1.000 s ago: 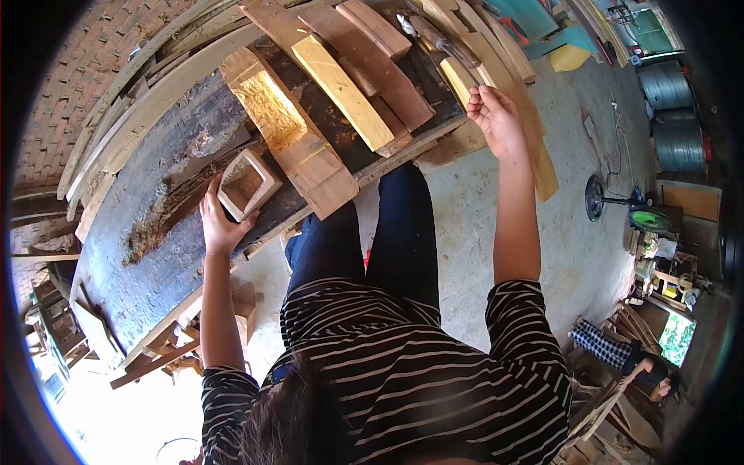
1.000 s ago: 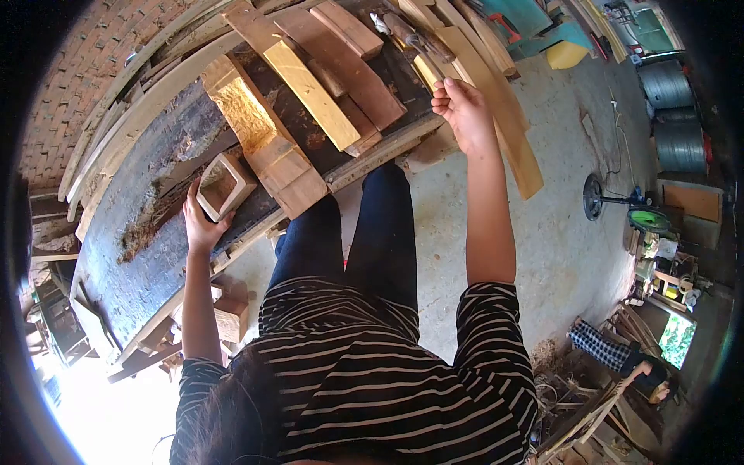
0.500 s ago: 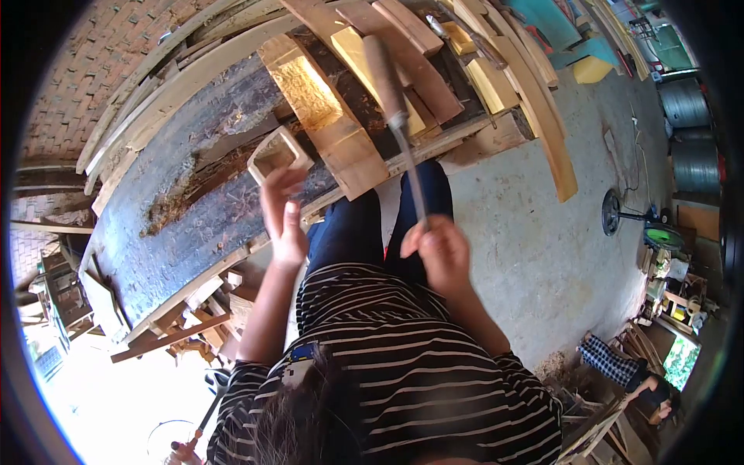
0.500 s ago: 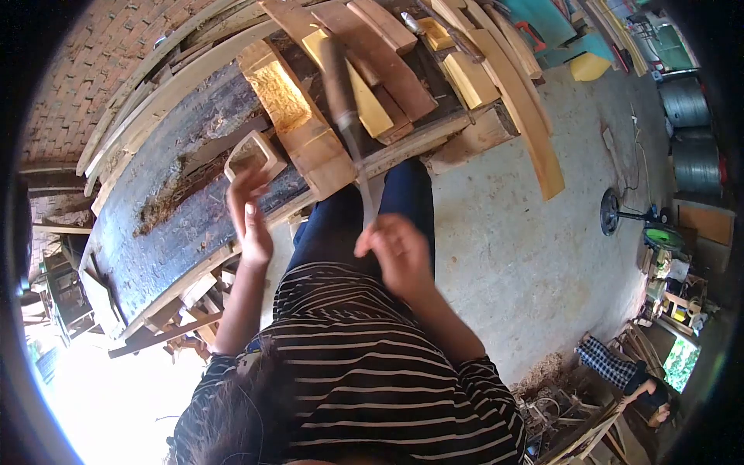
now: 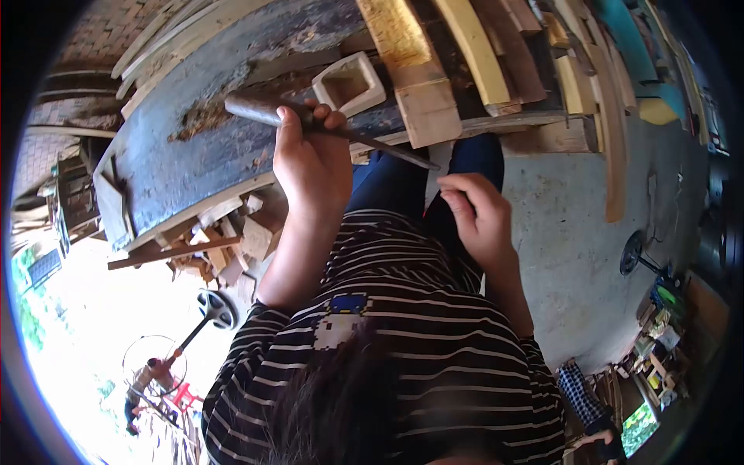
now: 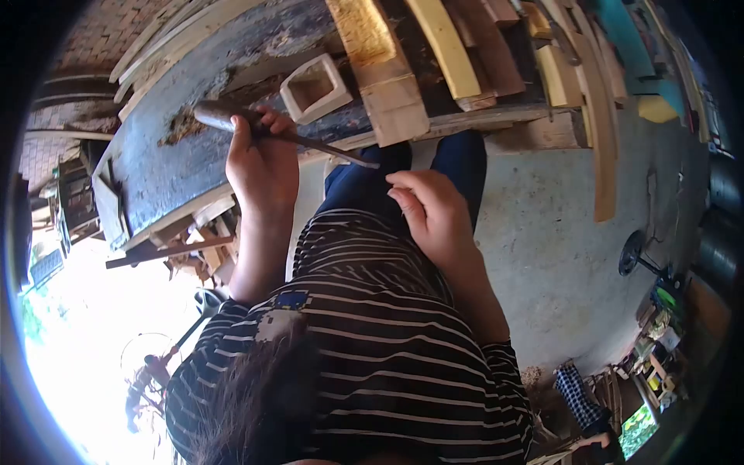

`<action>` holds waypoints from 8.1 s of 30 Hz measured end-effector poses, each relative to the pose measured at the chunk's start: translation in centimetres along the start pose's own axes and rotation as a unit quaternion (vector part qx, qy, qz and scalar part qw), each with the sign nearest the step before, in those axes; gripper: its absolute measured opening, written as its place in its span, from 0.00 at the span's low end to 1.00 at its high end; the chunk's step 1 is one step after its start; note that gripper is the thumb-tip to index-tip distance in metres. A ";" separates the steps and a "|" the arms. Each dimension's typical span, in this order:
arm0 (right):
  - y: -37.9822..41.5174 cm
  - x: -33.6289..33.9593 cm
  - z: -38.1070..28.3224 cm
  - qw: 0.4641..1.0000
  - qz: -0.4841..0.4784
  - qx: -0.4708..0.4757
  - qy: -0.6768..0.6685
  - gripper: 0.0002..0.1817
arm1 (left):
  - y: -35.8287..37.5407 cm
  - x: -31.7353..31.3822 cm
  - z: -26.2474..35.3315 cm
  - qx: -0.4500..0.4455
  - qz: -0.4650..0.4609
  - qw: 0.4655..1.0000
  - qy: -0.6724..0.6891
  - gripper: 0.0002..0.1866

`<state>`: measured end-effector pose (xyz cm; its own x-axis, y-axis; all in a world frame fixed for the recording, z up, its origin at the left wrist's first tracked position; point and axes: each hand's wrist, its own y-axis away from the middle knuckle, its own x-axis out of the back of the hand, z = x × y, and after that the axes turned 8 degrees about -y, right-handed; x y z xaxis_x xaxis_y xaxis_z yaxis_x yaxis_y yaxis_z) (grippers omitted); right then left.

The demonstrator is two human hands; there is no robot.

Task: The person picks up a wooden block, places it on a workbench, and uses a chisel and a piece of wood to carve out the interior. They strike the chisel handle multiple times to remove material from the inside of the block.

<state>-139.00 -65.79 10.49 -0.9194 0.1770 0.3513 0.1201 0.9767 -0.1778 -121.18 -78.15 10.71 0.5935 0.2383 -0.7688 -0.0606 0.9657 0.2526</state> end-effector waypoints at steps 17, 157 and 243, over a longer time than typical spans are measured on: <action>1.5 -0.4 -1.9 0.988 0.000 -0.002 -0.153 0.06 | 1.4 0.3 -0.8 0.171 0.031 0.980 0.099 0.06; -2.8 -0.3 -0.7 0.889 0.241 0.208 -0.328 0.09 | 0.1 13.7 0.8 -0.031 -0.243 0.455 -0.856 0.20; -16.6 -2.1 -0.7 0.914 -0.005 0.275 -0.297 0.04 | -8.9 11.6 -4.1 -0.269 -0.362 0.403 -0.797 0.70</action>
<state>-138.80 -82.27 13.34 -0.9802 -0.0884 -0.1773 0.0545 0.7400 -0.6704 -117.08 -83.52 -2.85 0.3479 -0.0808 0.9340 0.6798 0.7078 -0.1919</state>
